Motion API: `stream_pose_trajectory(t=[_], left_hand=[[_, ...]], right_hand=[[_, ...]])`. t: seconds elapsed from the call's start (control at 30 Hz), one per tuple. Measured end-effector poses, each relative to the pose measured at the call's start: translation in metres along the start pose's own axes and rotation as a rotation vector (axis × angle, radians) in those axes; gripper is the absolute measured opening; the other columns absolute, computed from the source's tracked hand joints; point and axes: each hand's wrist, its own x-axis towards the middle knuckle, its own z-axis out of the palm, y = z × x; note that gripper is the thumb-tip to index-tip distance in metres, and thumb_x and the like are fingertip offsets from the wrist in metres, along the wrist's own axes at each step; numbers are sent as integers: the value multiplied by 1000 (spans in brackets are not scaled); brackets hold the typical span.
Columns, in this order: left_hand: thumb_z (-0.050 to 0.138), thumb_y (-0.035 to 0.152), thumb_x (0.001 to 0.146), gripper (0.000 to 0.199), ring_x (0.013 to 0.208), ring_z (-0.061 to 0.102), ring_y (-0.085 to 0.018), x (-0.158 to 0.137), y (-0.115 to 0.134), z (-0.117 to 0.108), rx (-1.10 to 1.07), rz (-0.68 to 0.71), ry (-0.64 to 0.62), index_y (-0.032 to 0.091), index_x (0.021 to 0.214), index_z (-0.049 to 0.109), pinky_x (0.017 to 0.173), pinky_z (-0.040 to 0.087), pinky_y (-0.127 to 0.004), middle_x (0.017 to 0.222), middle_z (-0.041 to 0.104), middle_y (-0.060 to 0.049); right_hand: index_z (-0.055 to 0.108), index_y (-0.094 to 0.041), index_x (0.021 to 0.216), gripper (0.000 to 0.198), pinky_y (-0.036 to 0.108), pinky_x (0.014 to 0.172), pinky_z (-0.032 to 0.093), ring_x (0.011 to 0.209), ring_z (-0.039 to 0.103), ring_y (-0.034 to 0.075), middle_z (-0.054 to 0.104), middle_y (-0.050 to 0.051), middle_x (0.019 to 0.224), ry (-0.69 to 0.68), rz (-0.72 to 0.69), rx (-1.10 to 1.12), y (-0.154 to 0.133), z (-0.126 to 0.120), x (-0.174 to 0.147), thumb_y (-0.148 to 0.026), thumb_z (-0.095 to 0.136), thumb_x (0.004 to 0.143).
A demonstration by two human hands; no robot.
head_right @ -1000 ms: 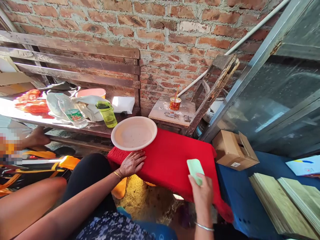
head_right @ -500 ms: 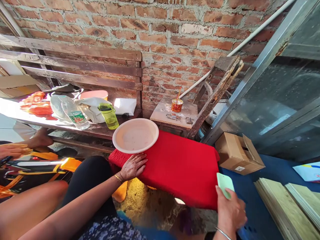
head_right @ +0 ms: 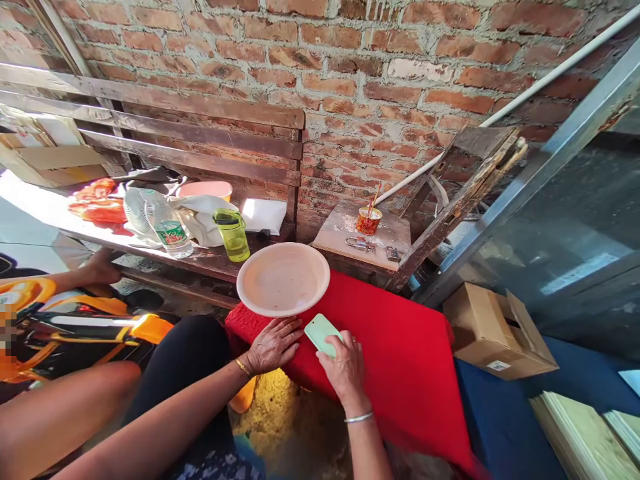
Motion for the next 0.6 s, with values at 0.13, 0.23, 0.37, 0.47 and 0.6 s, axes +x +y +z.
stream_pose_trajectory(t=[0.13,0.23,0.37,0.47,0.6], left_hand=[[51,35,101,33,131,59,-26,1,1,4,-5,-12,25,24,124,72,113,43,-43,136,68,-8],[52,38,100,33,130,59,-25,0,2,8,-13,-33,26,25,122,72,113,43,-43,135,68,-7],[54,37,99,32,129,59,-25,0,4,10,-12,-41,36,24,122,72,115,40,-42,134,68,-7],[55,37,99,31,127,60,-25,0,4,10,-2,-30,46,24,121,73,114,40,-41,133,69,-7],[57,37,98,30,128,60,-24,-1,3,10,16,-18,59,24,120,72,114,39,-40,133,69,-6]], right_hand=[[72,-28,93,40,45,86,48,92,65,29,66,7,100,83,262,-22,74,-52,-8,-63,57,81],[72,-29,91,52,50,73,46,77,61,32,62,10,87,199,729,-152,150,-112,-38,-74,58,70],[67,-36,79,40,53,59,38,70,56,39,54,10,77,380,1070,-306,194,-158,-66,-73,60,66],[67,-32,81,46,53,59,41,71,58,38,55,11,79,403,917,-178,161,-135,-48,-75,60,67],[71,-25,88,52,44,77,51,86,64,30,64,9,94,270,482,123,76,-53,6,-73,60,72]])
